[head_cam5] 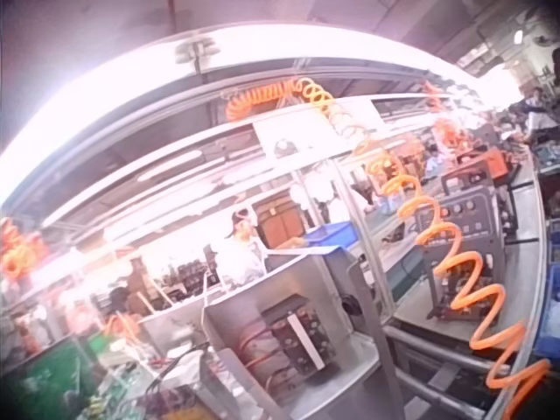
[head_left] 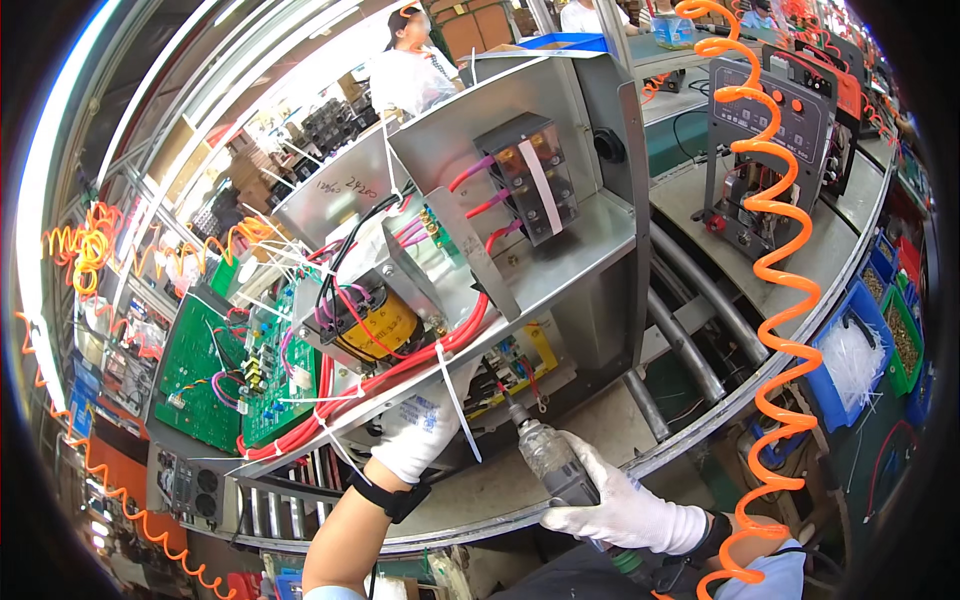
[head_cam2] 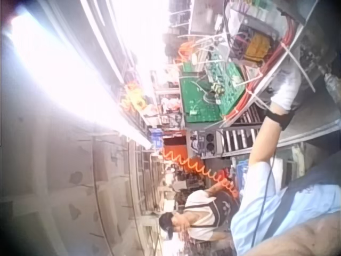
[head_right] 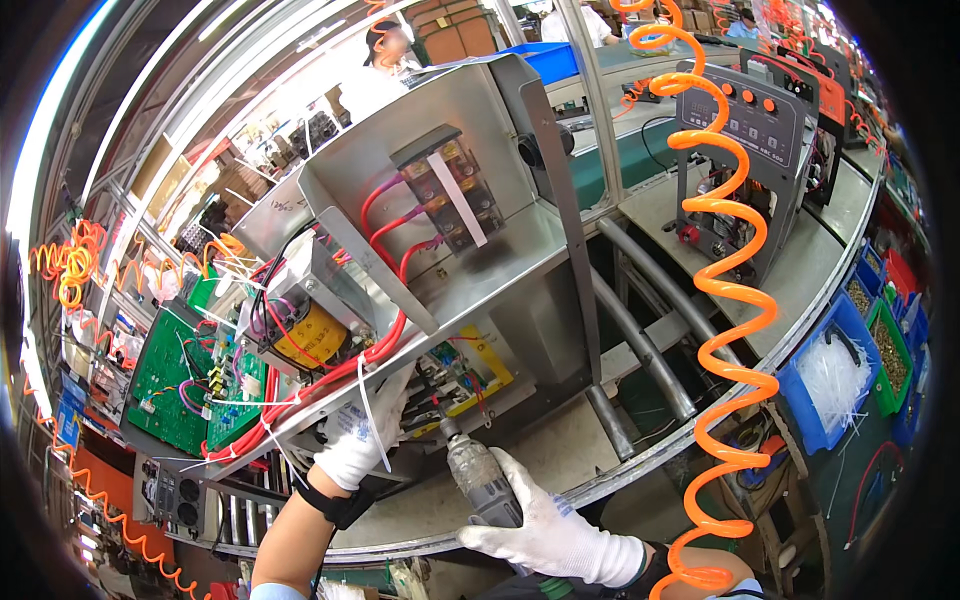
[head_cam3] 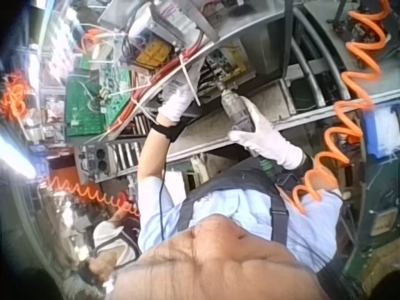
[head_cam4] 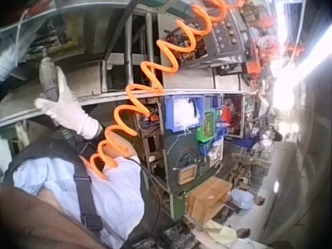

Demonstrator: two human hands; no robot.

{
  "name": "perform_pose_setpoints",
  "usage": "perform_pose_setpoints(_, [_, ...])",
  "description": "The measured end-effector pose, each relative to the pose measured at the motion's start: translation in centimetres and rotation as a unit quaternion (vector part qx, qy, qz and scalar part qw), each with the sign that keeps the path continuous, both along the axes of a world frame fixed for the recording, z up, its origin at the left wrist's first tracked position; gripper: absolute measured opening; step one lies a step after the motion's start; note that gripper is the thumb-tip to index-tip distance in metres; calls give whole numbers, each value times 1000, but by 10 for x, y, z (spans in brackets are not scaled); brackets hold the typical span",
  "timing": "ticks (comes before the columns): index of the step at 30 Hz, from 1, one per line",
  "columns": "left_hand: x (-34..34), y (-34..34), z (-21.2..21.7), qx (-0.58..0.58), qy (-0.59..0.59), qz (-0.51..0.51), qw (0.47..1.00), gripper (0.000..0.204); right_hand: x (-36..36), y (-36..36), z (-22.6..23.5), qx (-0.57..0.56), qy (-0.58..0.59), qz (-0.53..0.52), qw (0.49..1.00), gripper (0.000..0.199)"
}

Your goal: Assemble internal wiring and components into a solar inverter housing using a pneumatic screwdriver.

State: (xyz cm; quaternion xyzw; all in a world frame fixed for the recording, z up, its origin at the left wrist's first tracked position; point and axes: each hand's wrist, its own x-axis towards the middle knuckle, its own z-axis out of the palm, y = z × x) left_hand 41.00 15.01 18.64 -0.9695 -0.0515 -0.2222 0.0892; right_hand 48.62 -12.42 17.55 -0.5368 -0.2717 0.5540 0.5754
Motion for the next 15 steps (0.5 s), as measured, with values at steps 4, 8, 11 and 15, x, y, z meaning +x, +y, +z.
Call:
perform_pose_setpoints(4, [5, 5, -5, -81, -26, -11, 996, 34, -2, 2, 1, 44, -97, -34, 994, 103])
perform_pose_setpoints(8, [9, 8, -8, -283, -62, -43, 956, 25, -1, 0, -8, 13, 10, -10, 1000, 100])
perform_pose_setpoints(11, [9, 9, -8, -112, -28, -36, 993, 20, -4, 4, -16, 57, -27, -47, 997, 98])
perform_pose_setpoints(15, [9, 8, -6, -260, -35, -29, 965, 22, -7, 4, -21, 76, -11, -47, 996, 94])
